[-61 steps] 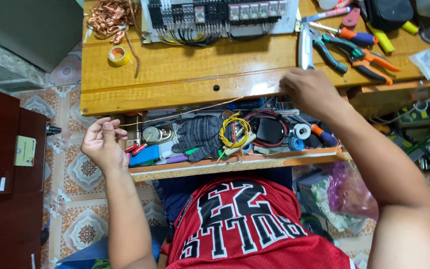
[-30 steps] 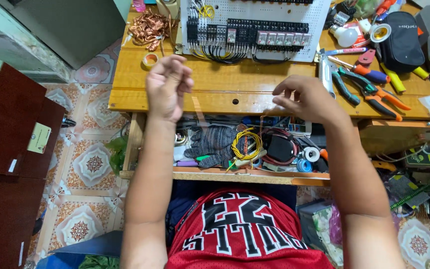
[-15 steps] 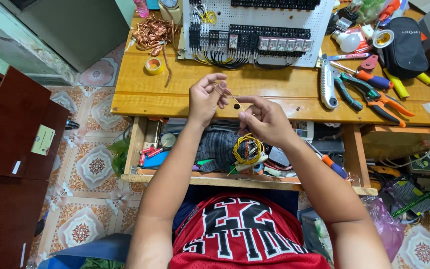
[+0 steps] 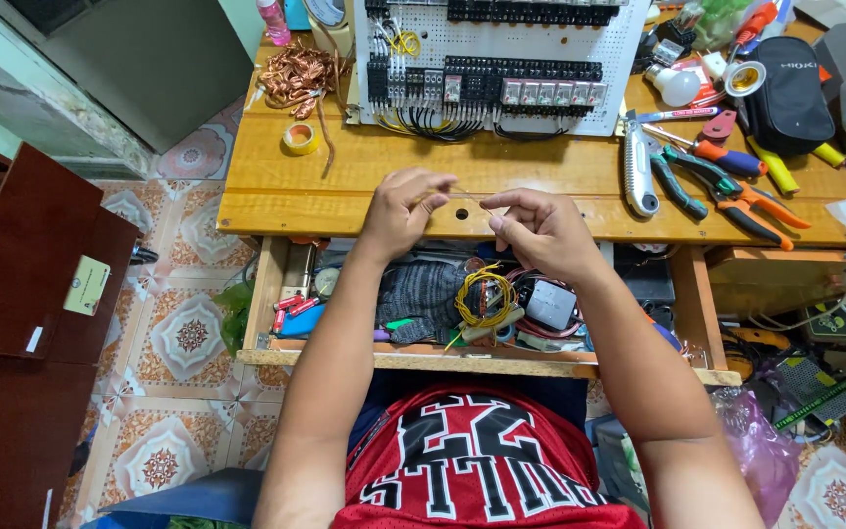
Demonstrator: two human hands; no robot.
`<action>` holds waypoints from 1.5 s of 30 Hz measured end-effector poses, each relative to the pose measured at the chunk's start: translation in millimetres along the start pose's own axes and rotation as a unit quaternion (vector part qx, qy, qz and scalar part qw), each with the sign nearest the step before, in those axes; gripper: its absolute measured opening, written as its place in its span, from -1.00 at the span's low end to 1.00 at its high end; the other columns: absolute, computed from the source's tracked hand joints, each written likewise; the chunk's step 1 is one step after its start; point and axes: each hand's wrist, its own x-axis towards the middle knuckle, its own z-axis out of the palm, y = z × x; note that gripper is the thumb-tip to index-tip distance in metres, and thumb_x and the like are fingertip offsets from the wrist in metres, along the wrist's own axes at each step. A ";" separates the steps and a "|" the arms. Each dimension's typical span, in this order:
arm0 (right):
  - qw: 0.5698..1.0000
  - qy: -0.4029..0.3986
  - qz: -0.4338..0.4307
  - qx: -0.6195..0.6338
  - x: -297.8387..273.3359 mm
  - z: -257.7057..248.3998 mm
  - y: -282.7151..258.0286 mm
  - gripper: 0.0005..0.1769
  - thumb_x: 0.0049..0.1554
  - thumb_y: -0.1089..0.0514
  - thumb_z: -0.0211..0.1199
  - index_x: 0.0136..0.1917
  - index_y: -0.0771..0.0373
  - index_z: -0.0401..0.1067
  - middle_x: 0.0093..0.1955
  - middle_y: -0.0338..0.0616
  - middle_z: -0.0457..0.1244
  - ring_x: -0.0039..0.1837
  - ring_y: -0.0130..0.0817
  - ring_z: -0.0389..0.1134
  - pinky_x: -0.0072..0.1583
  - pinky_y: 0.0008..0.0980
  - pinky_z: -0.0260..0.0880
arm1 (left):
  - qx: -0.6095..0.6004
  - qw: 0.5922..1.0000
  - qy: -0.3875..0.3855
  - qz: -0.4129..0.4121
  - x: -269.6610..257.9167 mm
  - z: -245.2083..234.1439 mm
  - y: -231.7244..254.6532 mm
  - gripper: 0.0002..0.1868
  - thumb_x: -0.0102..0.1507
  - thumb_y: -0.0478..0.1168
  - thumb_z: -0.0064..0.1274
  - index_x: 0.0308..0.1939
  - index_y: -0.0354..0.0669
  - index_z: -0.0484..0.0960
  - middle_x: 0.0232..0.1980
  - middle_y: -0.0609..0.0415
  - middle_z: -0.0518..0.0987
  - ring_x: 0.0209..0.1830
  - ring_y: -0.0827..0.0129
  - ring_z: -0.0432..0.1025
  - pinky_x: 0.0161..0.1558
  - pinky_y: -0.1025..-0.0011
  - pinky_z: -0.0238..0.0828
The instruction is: Preparing electrical wires by stripping insulation and twisting ends together at a workbench
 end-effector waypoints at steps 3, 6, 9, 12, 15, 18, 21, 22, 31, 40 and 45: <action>0.998 0.022 -0.021 -0.055 2.2 -1.7 -0.2 -0.69 0.21 0.38 0.20 0.23 0.33 0.51 -0.38 -0.08 0.36 -0.57 -0.53 0.23 -0.47 -0.63 0.18 | 0.002 0.999 -0.040 -0.014 -5.4 6.2 -4.4 -0.84 0.39 -0.15 0.08 -0.01 0.05 0.73 -0.33 0.10 0.66 -0.22 0.08 0.58 -0.03 0.22 0.44; 0.939 0.067 -0.152 -0.300 6.3 -14.1 8.0 -0.73 0.17 0.25 0.40 0.16 0.11 0.61 -0.28 -0.23 0.41 -0.44 -0.43 0.26 -0.32 -0.47 0.21 | -0.071 0.991 -0.073 -0.083 -7.7 4.2 0.6 -0.84 0.35 -0.34 0.07 -0.14 0.00 0.73 -0.46 0.11 0.64 -0.43 0.21 0.59 -0.20 0.33 0.51; 0.859 0.093 -0.221 -0.453 4.1 -26.9 -1.8 -0.76 0.20 0.17 0.41 0.16 0.03 0.61 -0.18 -0.25 0.44 -0.22 -0.19 0.45 -0.15 -0.30 0.40 | -0.235 0.949 -0.109 -0.178 -12.3 11.7 -3.1 -0.77 0.35 -0.45 -0.01 -0.01 -0.19 0.71 -0.37 0.03 0.70 -0.46 0.42 0.57 -0.26 0.45 0.52; 0.780 0.144 -0.247 -0.557 0.7 -41.3 3.7 -0.77 0.22 -0.01 0.45 0.16 -0.07 0.59 -0.16 -0.45 0.43 -0.19 -0.35 0.45 -0.08 -0.38 0.42 | -0.399 0.869 -0.170 -0.238 -10.7 6.8 17.2 -0.71 0.32 -0.41 0.08 0.14 -0.26 0.63 -0.21 -0.01 0.72 -0.40 0.41 0.61 -0.27 0.51 0.55; 0.796 0.168 -0.250 -0.525 0.8 -45.1 -7.0 -0.86 0.21 0.10 0.49 0.04 0.09 0.61 -0.22 -0.32 0.40 -0.27 -0.36 0.38 -0.18 -0.39 0.38 | -0.515 0.814 -0.156 -0.221 -11.6 10.3 20.0 -0.58 0.28 -0.31 0.21 0.21 -0.33 0.56 -0.18 -0.10 0.72 -0.32 0.36 0.65 -0.33 0.64 0.54; 0.815 0.188 -0.250 -0.488 5.1 -46.9 -0.8 -0.89 0.20 0.14 0.51 0.01 0.07 0.63 -0.23 -0.35 0.39 -0.31 -0.43 0.36 -0.23 -0.47 0.34 | -0.583 0.770 -0.083 -0.244 -15.6 30.2 14.1 -0.53 0.30 -0.28 0.20 0.24 -0.45 0.50 -0.27 -0.10 0.67 -0.39 0.39 0.62 -0.39 0.65 0.55; 0.832 0.186 -0.243 -0.462 9.7 -53.6 10.5 -0.93 0.25 0.16 0.44 0.04 0.04 0.63 -0.23 -0.37 0.39 -0.34 -0.45 0.35 -0.26 -0.47 0.34 | -0.636 0.727 0.007 -0.258 -18.8 43.5 -5.0 -0.46 0.29 -0.32 0.23 0.29 -0.50 0.43 -0.25 -0.13 0.65 -0.34 0.35 0.60 -0.27 0.55 0.62; 0.833 0.185 -0.242 -0.463 9.1 -53.7 8.4 -0.93 0.25 0.16 0.44 0.04 0.04 0.63 -0.23 -0.37 0.39 -0.34 -0.45 0.35 -0.26 -0.47 0.34 | -0.637 0.727 0.007 -0.258 -16.9 39.1 -4.5 -0.46 0.29 -0.32 0.23 0.29 -0.50 0.43 -0.25 -0.13 0.65 -0.34 0.35 0.60 -0.27 0.55 0.62; 0.837 0.204 -0.258 -0.437 20.8 -53.1 27.9 -0.93 0.27 0.28 0.37 0.04 0.20 0.63 -0.24 -0.07 0.36 -0.29 -0.11 0.39 -0.24 -0.27 0.37 | -0.661 0.711 0.109 -0.211 -11.3 30.4 -9.6 -0.47 0.37 -0.21 0.15 0.36 -0.37 0.40 -0.18 0.06 0.64 -0.36 0.52 0.54 -0.37 0.67 0.34; 0.846 0.200 -0.251 -0.426 23.9 -42.5 43.6 -0.87 0.27 0.28 0.31 0.07 0.19 0.62 -0.15 -0.02 0.40 -0.10 0.01 0.46 -0.10 -0.21 0.44 | -0.678 0.694 0.131 -0.203 -7.7 17.6 0.6 -0.53 0.44 -0.18 0.03 0.36 -0.35 0.39 -0.21 0.09 0.65 -0.28 0.34 0.64 -0.33 0.54 0.47; 0.847 0.189 -0.252 -0.429 24.7 -41.2 48.1 -0.87 0.26 0.27 0.31 0.08 0.20 0.62 -0.08 -0.01 0.43 0.00 0.04 0.47 -0.01 -0.14 0.46 | -0.678 0.713 0.079 -0.163 -8.3 18.4 0.0 -0.37 0.40 -0.30 0.08 0.51 -0.35 0.22 -0.09 0.03 0.67 -0.19 0.26 0.63 -0.32 0.53 0.50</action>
